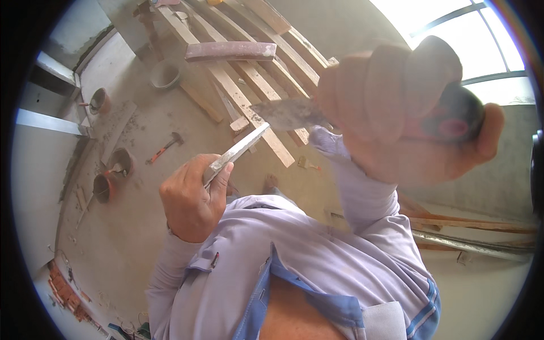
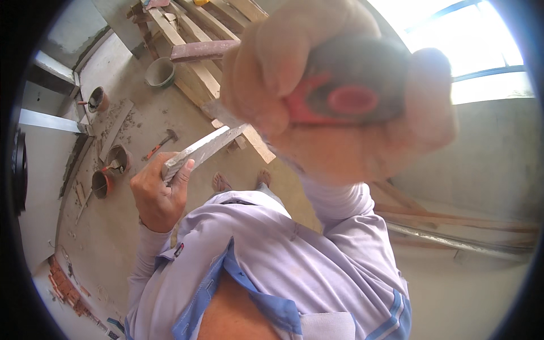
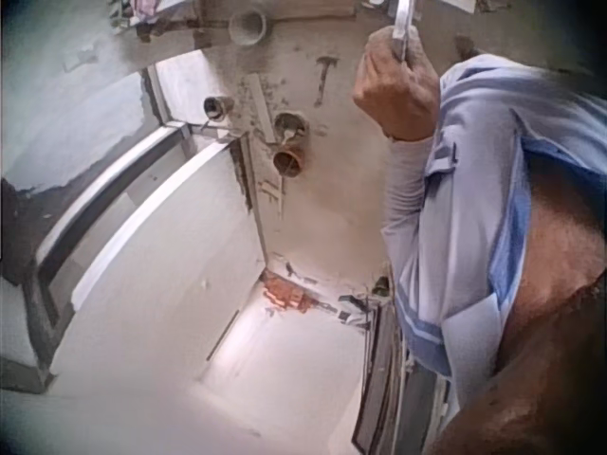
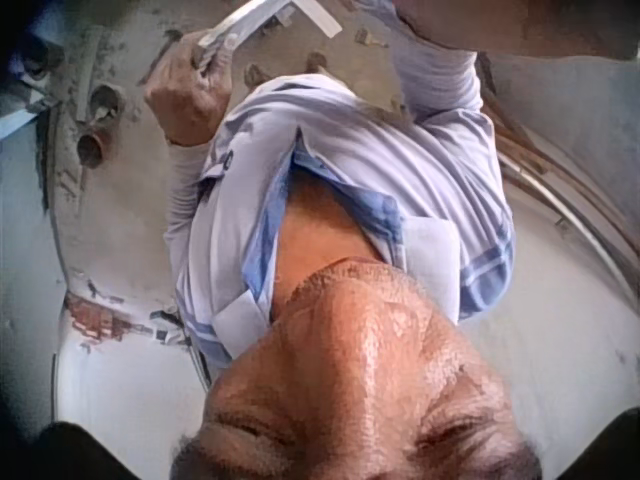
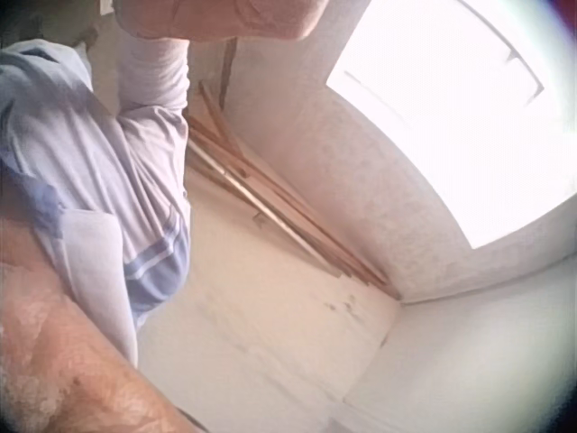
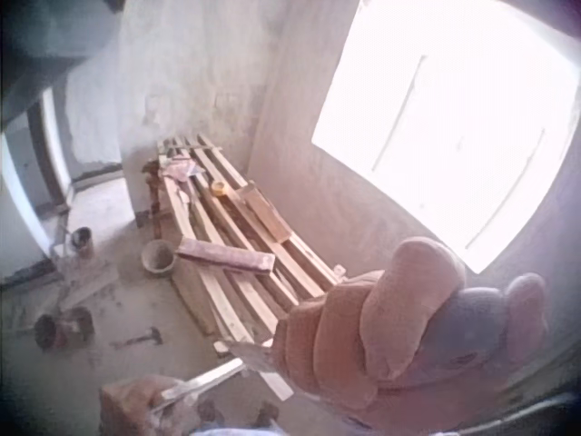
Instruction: The person measures and marks a ceramic tile using a ruler and marker, then uses an angle grinder to cut the tile on the floor. The person handles the tile, ruler, marker, and angle grinder during the process.
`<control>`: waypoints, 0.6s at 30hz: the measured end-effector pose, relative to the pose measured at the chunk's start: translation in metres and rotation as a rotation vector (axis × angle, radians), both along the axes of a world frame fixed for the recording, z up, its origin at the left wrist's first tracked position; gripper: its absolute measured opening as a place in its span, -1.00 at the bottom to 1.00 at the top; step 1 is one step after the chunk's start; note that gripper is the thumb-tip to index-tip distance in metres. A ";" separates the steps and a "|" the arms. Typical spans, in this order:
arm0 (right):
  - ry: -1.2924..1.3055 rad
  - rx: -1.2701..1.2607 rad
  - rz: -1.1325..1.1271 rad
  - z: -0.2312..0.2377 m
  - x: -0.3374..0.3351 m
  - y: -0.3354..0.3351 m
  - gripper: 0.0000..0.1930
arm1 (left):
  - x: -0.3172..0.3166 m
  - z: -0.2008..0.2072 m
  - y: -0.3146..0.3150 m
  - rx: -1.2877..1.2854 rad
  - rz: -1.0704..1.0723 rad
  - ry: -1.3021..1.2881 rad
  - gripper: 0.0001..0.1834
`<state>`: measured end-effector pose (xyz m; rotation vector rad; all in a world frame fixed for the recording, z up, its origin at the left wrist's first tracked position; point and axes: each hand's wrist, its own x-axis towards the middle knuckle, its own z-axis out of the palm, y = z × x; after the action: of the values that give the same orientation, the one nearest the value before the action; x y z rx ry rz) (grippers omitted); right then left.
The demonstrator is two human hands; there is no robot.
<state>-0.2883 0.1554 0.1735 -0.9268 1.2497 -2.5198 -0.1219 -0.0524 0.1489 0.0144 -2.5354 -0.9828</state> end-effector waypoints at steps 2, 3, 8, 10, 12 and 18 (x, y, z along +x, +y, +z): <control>-0.018 0.110 -0.017 -0.013 -0.002 -0.012 -0.44 | -0.002 -0.001 0.002 -0.014 -0.019 0.016 -0.82; -0.036 0.209 -0.025 -0.015 -0.003 -0.027 -0.47 | -0.004 -0.004 0.001 -0.016 -0.037 0.045 -0.84; -0.039 -0.160 0.124 0.033 0.005 -0.035 -0.53 | 0.003 -0.006 0.001 -0.024 -0.007 0.038 -0.86; -0.038 -0.234 0.121 0.027 0.015 -0.033 -0.52 | 0.003 -0.007 0.000 0.006 0.018 0.037 -0.87; -0.125 0.015 -0.003 -0.022 0.012 -0.039 -0.50 | -0.001 -0.009 0.002 -0.004 0.001 0.062 -0.88; -0.053 -0.221 0.091 0.042 0.015 -0.034 -0.40 | 0.003 -0.012 0.002 0.025 0.035 0.043 -0.83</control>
<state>-0.2732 0.1212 0.2158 -0.9320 0.9060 -2.6281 -0.1184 -0.0501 0.1373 0.0444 -2.4761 -0.9904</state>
